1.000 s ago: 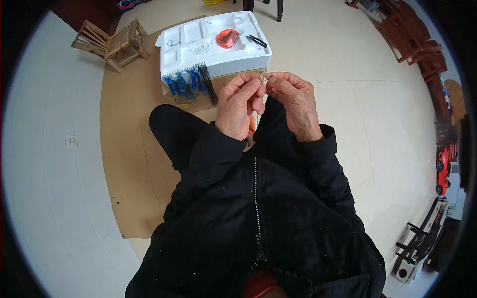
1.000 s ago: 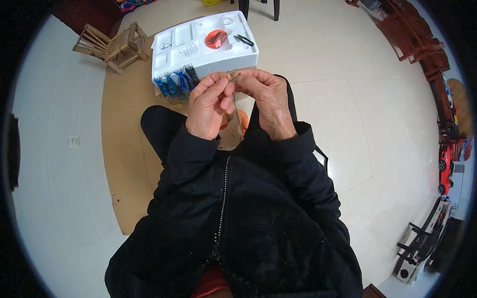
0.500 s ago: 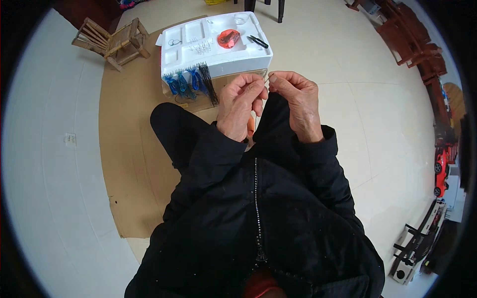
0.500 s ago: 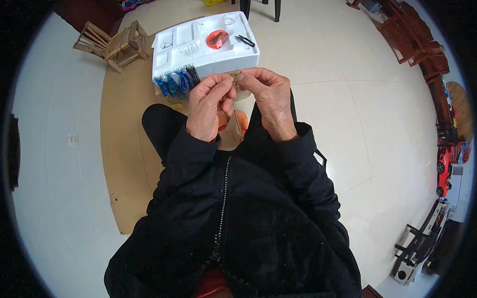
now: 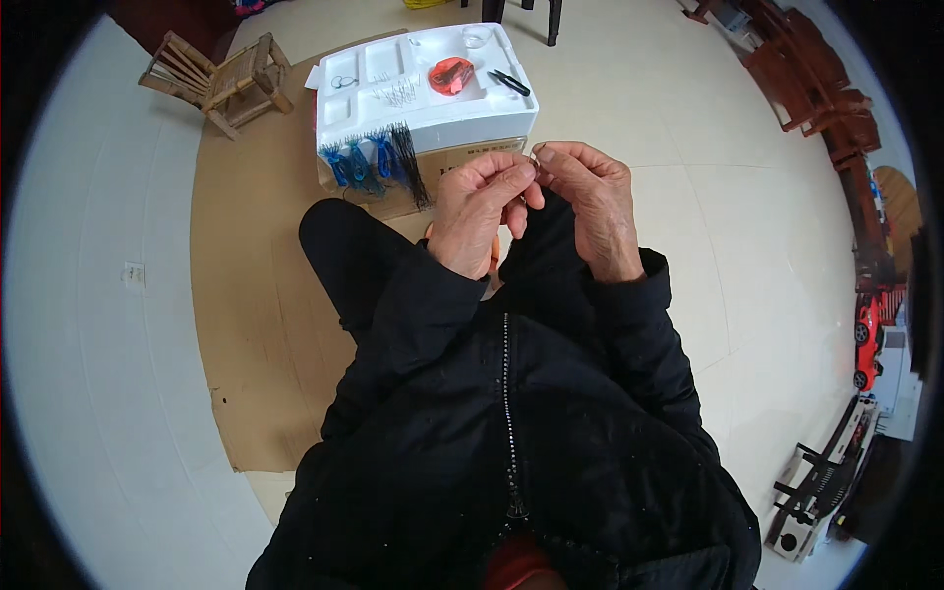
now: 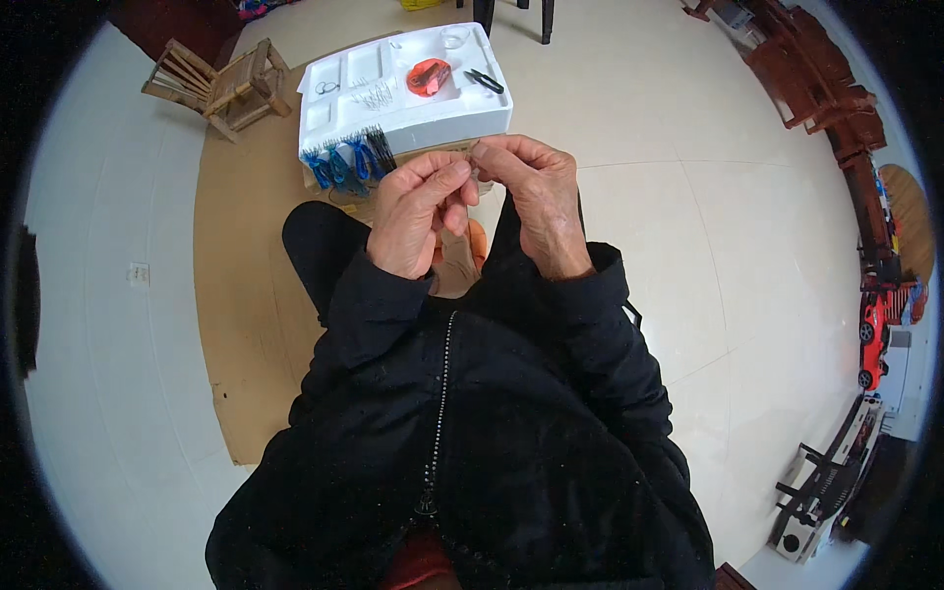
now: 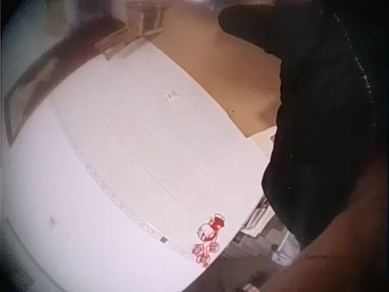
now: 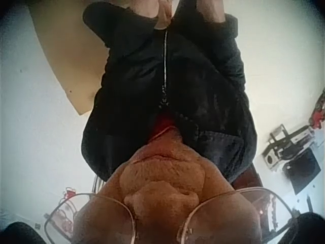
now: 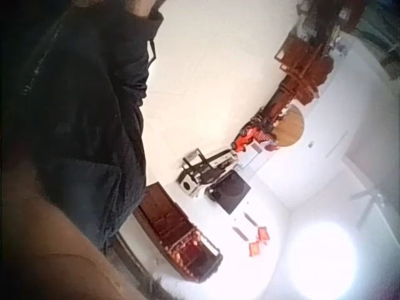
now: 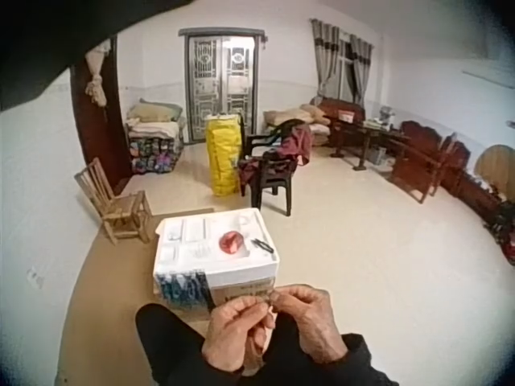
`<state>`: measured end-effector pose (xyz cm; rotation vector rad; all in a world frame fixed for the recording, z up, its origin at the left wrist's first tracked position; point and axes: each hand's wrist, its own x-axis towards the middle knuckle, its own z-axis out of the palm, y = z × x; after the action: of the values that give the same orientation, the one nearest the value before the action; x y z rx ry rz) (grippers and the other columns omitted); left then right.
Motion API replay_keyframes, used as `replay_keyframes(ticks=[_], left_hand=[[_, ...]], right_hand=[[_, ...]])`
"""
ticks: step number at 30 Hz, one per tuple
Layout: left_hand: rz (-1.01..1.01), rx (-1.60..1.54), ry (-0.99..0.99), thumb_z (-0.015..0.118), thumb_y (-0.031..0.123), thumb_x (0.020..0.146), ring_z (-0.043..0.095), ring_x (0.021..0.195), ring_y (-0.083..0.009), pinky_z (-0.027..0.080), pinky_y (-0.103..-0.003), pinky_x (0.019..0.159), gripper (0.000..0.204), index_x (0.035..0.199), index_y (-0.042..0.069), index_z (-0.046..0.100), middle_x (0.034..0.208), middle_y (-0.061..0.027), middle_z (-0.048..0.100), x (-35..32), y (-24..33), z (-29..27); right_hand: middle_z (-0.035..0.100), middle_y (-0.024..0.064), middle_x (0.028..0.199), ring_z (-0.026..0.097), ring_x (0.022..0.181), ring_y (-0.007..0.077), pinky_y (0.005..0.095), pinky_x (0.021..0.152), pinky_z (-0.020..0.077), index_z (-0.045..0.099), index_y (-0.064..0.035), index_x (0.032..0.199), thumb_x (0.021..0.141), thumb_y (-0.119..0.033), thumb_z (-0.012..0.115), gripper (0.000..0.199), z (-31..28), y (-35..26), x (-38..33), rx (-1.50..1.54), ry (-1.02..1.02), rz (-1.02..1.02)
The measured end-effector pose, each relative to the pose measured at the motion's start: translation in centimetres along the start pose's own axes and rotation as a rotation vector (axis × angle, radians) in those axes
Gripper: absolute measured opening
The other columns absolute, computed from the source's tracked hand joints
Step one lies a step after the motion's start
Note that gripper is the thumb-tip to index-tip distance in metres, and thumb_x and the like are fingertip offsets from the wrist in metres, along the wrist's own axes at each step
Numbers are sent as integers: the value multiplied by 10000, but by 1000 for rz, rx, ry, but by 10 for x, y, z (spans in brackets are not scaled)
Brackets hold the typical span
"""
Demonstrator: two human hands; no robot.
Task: Assembling small electronic or mechanical components into a plastic tray.
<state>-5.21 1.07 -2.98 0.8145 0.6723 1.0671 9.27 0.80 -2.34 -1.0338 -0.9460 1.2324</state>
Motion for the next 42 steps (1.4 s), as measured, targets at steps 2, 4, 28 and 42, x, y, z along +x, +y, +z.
replay_keyframes(ticks=[2,4,28,42], left_hand=[[5,5,-18,571,145,916,478,479,-63,374,-178,432,147,929,0,589,707,-52,582,1,-1,-3],[6,8,-28,570,144,917,477,477,-63,375,-179,431,142,924,3,589,705,-51,581,2,-2,-3],[326,272,190,512,113,945,424,483,-33,338,-171,441,129,900,-3,547,682,-49,565,1,-6,3],[175,-96,153,526,121,936,431,451,-60,345,-183,422,113,904,15,546,677,-43,552,1,-7,4]], right_hand=[[649,43,762,592,712,108,265,738,486,692,14,896,827,-123,670,155,0,0,0,1,1,-2],[648,41,759,586,700,107,262,732,484,693,14,892,827,-123,668,154,0,1,1,8,12,5],[611,47,740,551,654,92,226,610,456,604,59,922,905,-132,598,192,12,2,-7,-791,39,-340],[626,24,761,562,606,75,229,605,510,661,0,939,871,-159,653,172,2,8,-7,-77,67,16]])
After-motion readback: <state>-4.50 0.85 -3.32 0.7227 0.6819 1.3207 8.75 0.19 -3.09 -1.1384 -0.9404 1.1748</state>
